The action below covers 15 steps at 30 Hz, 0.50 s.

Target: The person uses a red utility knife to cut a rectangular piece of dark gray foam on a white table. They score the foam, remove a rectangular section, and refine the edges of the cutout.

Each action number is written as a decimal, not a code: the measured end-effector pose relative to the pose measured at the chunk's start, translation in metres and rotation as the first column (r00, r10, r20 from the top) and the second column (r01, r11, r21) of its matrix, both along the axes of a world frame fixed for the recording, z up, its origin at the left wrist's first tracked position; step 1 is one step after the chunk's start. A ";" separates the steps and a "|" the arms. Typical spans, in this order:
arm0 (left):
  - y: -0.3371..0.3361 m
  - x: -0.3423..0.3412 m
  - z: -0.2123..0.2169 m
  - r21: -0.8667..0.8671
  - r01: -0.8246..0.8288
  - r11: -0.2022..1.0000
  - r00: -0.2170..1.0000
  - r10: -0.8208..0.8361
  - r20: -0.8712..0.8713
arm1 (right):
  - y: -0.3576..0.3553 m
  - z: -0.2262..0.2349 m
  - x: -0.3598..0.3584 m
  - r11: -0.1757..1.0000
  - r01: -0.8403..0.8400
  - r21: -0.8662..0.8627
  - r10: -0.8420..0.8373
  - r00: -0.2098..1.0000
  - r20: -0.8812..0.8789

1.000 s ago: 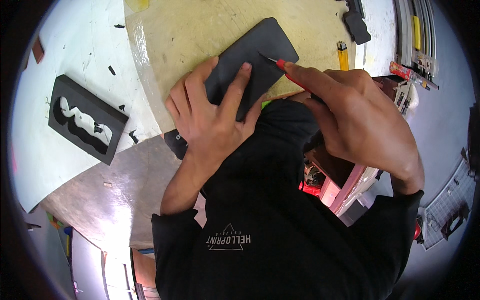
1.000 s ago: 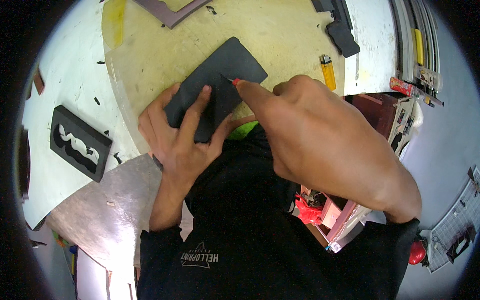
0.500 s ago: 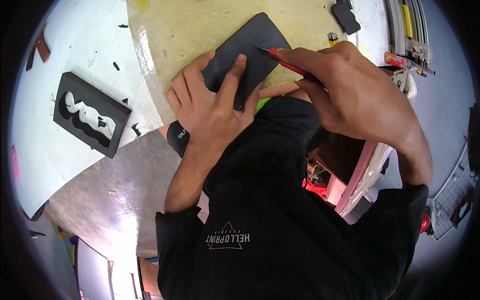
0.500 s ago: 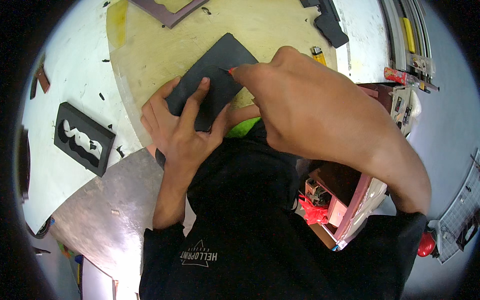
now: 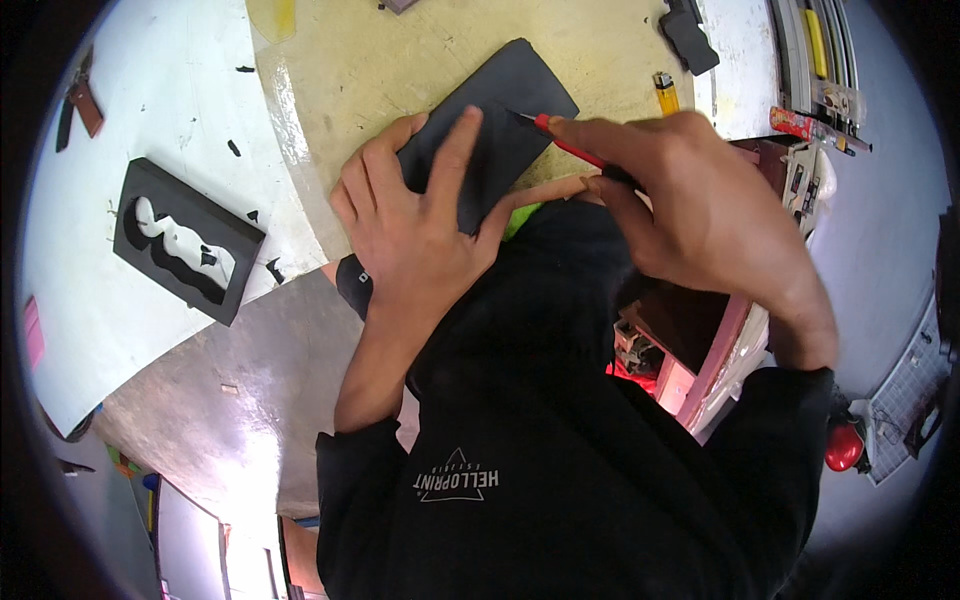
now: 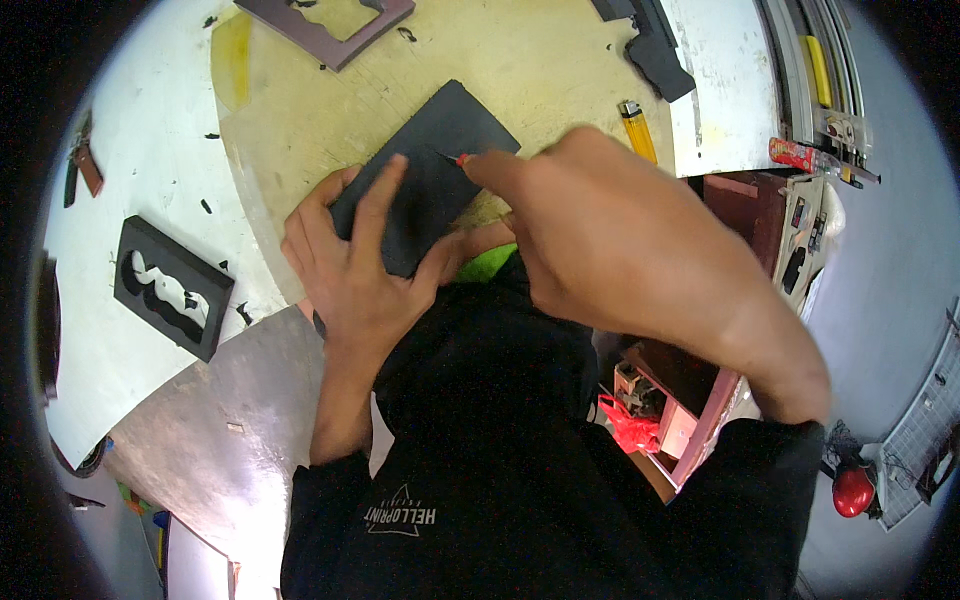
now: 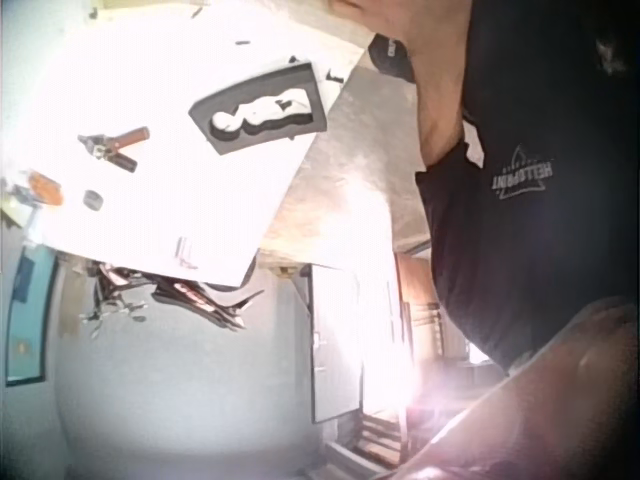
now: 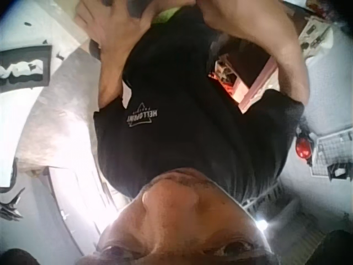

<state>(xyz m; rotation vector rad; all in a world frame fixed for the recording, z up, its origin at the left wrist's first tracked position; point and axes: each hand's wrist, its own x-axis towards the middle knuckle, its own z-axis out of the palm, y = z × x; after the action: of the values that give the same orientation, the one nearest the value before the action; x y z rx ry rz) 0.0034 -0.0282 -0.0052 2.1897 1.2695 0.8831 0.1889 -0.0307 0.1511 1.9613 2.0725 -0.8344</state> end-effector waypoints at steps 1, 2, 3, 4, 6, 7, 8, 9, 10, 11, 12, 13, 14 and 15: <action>0.004 -0.003 0.011 -0.067 0.003 0.998 0.999 0.000 0.042 | -0.006 0.000 0.000 0.999 -0.007 0.032 0.008 1.000 -0.008; 0.008 -0.006 0.022 -0.133 0.008 0.991 0.996 0.004 0.085 | -0.014 0.001 -0.001 0.998 -0.016 0.063 0.017 1.000 -0.016; 0.012 -0.007 0.031 -0.227 0.035 0.973 0.992 -0.006 0.128 | -0.026 0.004 0.000 0.996 -0.004 0.085 0.005 1.000 -0.006; 0.016 -0.009 0.042 -0.320 0.062 0.945 0.986 -0.008 0.166 | -0.038 0.007 -0.004 0.988 -0.004 0.152 0.001 1.000 0.021; 0.021 -0.014 0.048 -0.409 0.139 0.902 0.962 -0.026 0.270 | -0.058 0.010 -0.010 0.954 -0.009 0.299 -0.011 0.998 0.067; 0.026 -0.018 0.042 -0.402 0.192 0.895 0.940 -0.050 0.337 | -0.067 0.007 -0.012 0.921 0.008 0.389 -0.021 0.999 0.029; 0.030 -0.019 0.038 -0.393 0.246 0.886 0.912 -0.075 0.402 | -0.073 0.006 -0.013 0.912 0.019 0.410 -0.021 1.000 0.001; 0.032 -0.017 0.035 -0.391 0.329 0.860 0.846 -0.085 0.527 | -0.080 0.005 -0.014 0.904 0.027 0.427 -0.020 1.000 -0.022; 0.029 -0.015 0.036 -0.436 0.327 0.838 0.823 -0.026 0.567 | -0.084 0.004 -0.014 0.896 0.036 0.442 -0.018 0.999 -0.044; 0.025 -0.011 0.038 -0.480 0.329 0.813 0.797 0.034 0.603 | -0.085 0.000 -0.015 0.865 0.033 0.500 -0.003 0.998 -0.061; 0.022 -0.007 0.038 -0.527 0.335 0.781 0.768 0.097 0.633 | -0.088 -0.007 -0.015 0.845 0.052 0.533 -0.012 0.997 -0.079; 0.020 -0.003 0.037 -0.479 0.331 0.813 0.755 0.077 0.652 | -0.091 -0.016 -0.014 0.823 0.072 0.563 -0.020 0.995 -0.098; 0.021 0.001 0.034 -0.431 0.326 0.841 0.741 0.056 0.670 | -0.093 -0.024 -0.013 0.801 0.092 0.591 -0.028 0.993 -0.117; 0.022 0.003 0.033 -0.385 0.317 0.867 0.730 0.036 0.683 | -0.094 -0.032 -0.012 0.785 0.105 0.610 -0.028 0.991 -0.134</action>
<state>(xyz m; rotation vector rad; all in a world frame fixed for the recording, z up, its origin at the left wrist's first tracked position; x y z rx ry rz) 0.0062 -0.0067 0.0273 1.3449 0.8098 1.0283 0.1773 -0.1247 0.1186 2.3442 2.6038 -0.2834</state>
